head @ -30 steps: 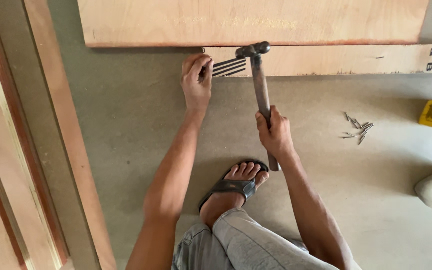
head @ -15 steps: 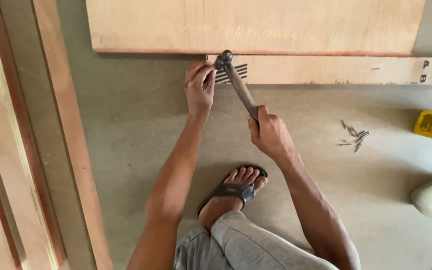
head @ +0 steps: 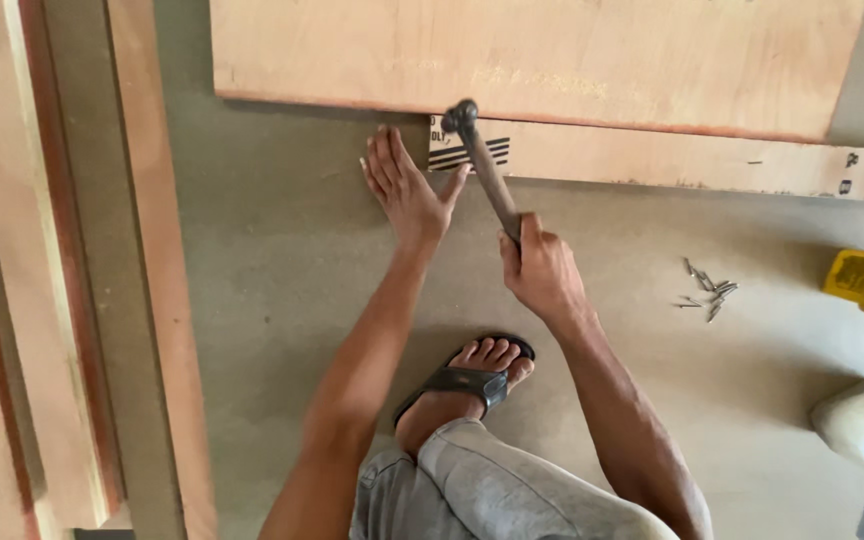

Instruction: The person aligns a thin wooden strip along a marked line on a plywood sheet, then hammers nails into the strip to secure it. Later, the person applies a white adhesive along the strip's edge using a small container.

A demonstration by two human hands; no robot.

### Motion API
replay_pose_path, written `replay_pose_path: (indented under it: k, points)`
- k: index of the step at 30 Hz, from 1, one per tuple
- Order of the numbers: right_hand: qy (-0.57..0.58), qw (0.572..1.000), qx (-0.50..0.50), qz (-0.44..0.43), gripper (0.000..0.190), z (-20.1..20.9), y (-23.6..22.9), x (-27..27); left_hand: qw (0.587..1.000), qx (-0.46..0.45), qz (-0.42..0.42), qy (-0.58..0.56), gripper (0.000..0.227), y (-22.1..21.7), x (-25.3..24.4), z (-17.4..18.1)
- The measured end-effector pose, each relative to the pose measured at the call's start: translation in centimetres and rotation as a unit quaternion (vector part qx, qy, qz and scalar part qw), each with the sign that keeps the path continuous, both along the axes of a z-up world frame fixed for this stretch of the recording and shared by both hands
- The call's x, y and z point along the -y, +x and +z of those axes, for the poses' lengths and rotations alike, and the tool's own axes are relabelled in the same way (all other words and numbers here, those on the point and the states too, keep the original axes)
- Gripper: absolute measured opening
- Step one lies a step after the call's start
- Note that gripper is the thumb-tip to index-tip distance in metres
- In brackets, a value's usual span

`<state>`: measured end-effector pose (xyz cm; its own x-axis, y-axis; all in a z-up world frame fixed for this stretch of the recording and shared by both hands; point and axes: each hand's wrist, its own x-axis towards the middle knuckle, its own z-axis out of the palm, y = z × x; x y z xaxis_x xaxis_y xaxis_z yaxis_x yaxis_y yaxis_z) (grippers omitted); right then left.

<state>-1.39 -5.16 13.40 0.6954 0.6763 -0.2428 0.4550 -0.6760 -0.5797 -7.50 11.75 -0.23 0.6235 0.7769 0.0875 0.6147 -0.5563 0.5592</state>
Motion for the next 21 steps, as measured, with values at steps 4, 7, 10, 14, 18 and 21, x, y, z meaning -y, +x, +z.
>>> replay_pose_path:
  k: [4, 7, 10, 14, 18, 21]
  points:
    - [0.191, 0.979, 0.008, -0.073, 0.021, 1.0, -1.1, 2.3, 1.0, -0.014, 0.003, 0.006, 0.116, 0.8, -0.1, -0.6]
    - [0.338, 0.938, 0.034, -0.069, 0.013, 0.5, -2.6, 3.7, 1.0, -0.013, 0.001, 0.012, 0.116, 0.3, 0.2, -1.1]
    - [0.083, 0.976, 0.192, 0.055, 0.013, -3.1, -1.4, 2.2, 1.0, -0.019, 0.008, -0.005, 0.118, 0.0, 0.3, -0.7]
    - [0.023, 1.0, 0.009, -0.012, 0.027, -5.8, 1.3, 1.3, 0.999, -0.009, 0.002, -0.045, 0.118, 1.7, -0.7, 0.3]
    - [0.061, 0.994, -0.047, -0.079, 0.026, -4.8, -0.1, 2.2, 0.999, -0.001, -0.003, -0.043, 0.112, 1.2, 0.4, -0.4]
    - [0.08, 0.986, -0.073, -0.125, 0.024, -3.8, -0.1, 2.2, 0.99, -0.06, 0.07, -0.106, 0.095, 2.5, 0.4, -2.1]
